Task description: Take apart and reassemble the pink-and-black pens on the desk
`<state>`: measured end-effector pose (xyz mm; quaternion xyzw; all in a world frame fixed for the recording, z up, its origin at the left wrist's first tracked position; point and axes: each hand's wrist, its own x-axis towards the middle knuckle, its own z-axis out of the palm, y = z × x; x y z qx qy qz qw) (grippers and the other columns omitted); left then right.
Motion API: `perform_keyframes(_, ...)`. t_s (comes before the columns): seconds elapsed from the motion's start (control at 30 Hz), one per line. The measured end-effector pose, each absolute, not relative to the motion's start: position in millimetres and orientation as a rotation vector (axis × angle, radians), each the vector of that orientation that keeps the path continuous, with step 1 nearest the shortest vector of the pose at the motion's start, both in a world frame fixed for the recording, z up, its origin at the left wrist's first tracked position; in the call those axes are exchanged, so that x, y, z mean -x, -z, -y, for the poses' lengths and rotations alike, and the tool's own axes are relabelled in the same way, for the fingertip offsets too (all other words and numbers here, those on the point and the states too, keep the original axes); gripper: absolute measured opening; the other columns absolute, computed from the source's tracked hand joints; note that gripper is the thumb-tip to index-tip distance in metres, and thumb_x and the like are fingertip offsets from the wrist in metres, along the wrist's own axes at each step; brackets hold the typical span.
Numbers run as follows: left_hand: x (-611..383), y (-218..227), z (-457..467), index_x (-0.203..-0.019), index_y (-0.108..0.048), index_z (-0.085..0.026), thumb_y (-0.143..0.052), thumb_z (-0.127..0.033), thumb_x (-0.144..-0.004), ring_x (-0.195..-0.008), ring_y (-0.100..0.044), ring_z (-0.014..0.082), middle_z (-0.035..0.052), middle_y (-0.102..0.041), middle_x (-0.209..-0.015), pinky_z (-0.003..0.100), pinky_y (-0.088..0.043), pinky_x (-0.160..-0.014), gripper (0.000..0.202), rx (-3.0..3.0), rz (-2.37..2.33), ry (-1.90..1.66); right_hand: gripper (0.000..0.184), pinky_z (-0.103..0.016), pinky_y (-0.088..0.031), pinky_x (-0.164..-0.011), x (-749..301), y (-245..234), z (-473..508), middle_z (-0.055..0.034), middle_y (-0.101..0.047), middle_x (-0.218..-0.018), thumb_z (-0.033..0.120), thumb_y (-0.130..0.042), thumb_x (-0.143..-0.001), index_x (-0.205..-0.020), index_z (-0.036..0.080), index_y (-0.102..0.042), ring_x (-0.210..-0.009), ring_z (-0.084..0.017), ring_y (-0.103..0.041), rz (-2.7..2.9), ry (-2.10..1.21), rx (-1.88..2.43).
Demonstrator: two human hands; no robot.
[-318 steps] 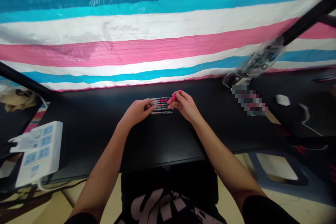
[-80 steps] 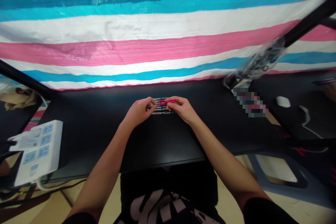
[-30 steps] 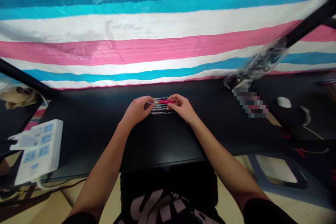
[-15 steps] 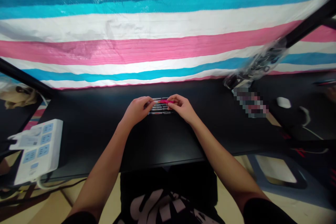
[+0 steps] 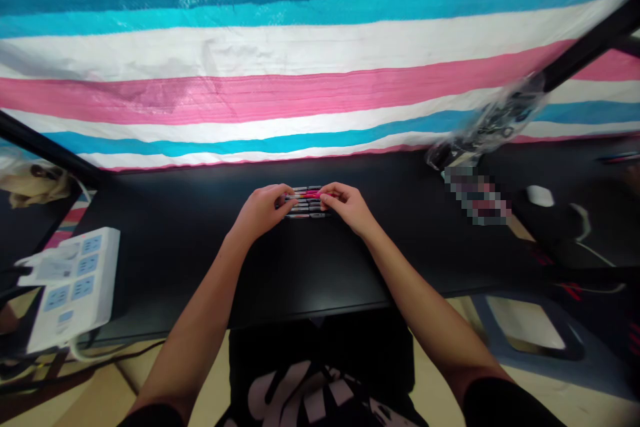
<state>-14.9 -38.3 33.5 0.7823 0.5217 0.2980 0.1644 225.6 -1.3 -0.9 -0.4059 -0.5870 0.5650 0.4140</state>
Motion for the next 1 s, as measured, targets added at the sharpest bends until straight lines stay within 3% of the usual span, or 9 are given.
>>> perform_keyframes(0.3, 13.3, -33.0, 38.9, -0.107, -0.074, -0.018, -0.063, -0.027, -0.095, -0.076, -0.065, 0.0165, 0.0062, -0.076, -0.094, 0.029, -0.05, -0.073, 0.019, -2.204, -1.481, -0.84, 0.034, -0.032, -0.055, -0.069, -225.5, 4.6, -0.5, -0.0006, -0.068, -0.071, 0.05, -0.077, -0.081, -0.093, 0.019, -0.071, -0.066, -0.017, -0.066, 1.477, -1.375, 1.041)
perform_keyframes(1.0, 15.5, -31.3, 37.2, -0.105, -0.075, -0.019, -0.059, -0.026, -0.096, -0.079, -0.068, 0.0177, 0.0061, -0.077, -0.096, 0.031, -0.05, -0.074, 0.019, -2.193, -1.528, -0.828, 0.031, -0.032, -0.054, -0.069, -224.9, 3.0, -0.4, 0.0, -0.066, -0.069, 0.049, -0.076, -0.081, -0.09, 0.02, -0.071, -0.065, -0.016, -0.064, 1.444, -1.344, 1.062)
